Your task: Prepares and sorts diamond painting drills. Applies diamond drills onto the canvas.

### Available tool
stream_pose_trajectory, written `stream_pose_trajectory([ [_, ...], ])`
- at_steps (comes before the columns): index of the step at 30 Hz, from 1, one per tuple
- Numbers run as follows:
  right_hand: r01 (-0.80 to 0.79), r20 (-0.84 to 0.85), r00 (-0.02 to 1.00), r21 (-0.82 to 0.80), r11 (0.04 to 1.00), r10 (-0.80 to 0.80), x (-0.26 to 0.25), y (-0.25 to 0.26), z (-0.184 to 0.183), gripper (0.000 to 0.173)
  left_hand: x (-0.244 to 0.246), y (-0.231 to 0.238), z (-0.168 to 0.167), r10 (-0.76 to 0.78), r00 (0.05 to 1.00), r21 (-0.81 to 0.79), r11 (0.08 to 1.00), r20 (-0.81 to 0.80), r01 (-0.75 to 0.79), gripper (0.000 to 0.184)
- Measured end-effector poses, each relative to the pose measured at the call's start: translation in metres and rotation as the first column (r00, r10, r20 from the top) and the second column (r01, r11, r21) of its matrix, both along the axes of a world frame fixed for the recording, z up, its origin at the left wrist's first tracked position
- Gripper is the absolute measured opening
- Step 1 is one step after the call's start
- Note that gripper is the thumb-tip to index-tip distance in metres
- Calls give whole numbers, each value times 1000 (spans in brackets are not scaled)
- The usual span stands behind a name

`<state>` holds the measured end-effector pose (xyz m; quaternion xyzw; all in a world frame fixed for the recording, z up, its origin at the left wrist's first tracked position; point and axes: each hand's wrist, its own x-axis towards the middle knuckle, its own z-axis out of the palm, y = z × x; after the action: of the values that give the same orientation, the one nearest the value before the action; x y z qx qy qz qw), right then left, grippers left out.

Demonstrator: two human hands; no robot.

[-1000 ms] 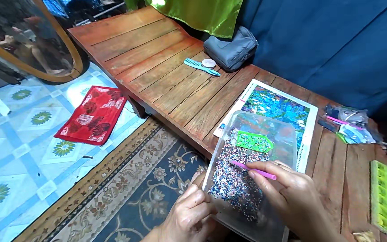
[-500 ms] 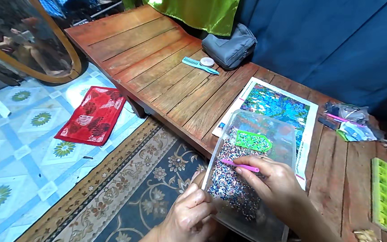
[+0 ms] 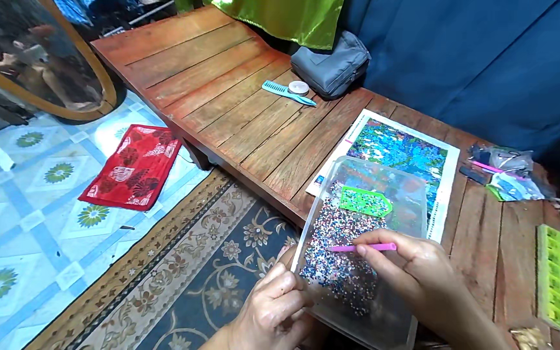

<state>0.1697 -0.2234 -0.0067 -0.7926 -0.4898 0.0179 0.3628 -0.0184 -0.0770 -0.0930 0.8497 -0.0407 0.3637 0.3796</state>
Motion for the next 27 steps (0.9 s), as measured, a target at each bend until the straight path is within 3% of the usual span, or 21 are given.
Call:
stream_pose_trajectory([
  [9, -30, 7, 1000, -20, 999, 30, -5, 8, -6, 24, 0, 0, 2, -3, 1000, 15, 1000, -3, 3, 11],
  [17, -48, -98, 994, 38, 998, 51, -3, 5, -6, 21, 1, 0, 2, -8, 1000, 15, 1000, -3, 8, 12],
  [23, -13, 4, 1000, 3, 1000, 13, -3, 6, -9, 24, 1, 0, 2, 5, 1000, 39, 999, -3, -5, 14],
  [27, 1, -34, 999, 24, 1000, 0, -4, 5, -8, 23, 1, -1, 2, 0, 1000, 35, 999, 1, 0, 13],
])
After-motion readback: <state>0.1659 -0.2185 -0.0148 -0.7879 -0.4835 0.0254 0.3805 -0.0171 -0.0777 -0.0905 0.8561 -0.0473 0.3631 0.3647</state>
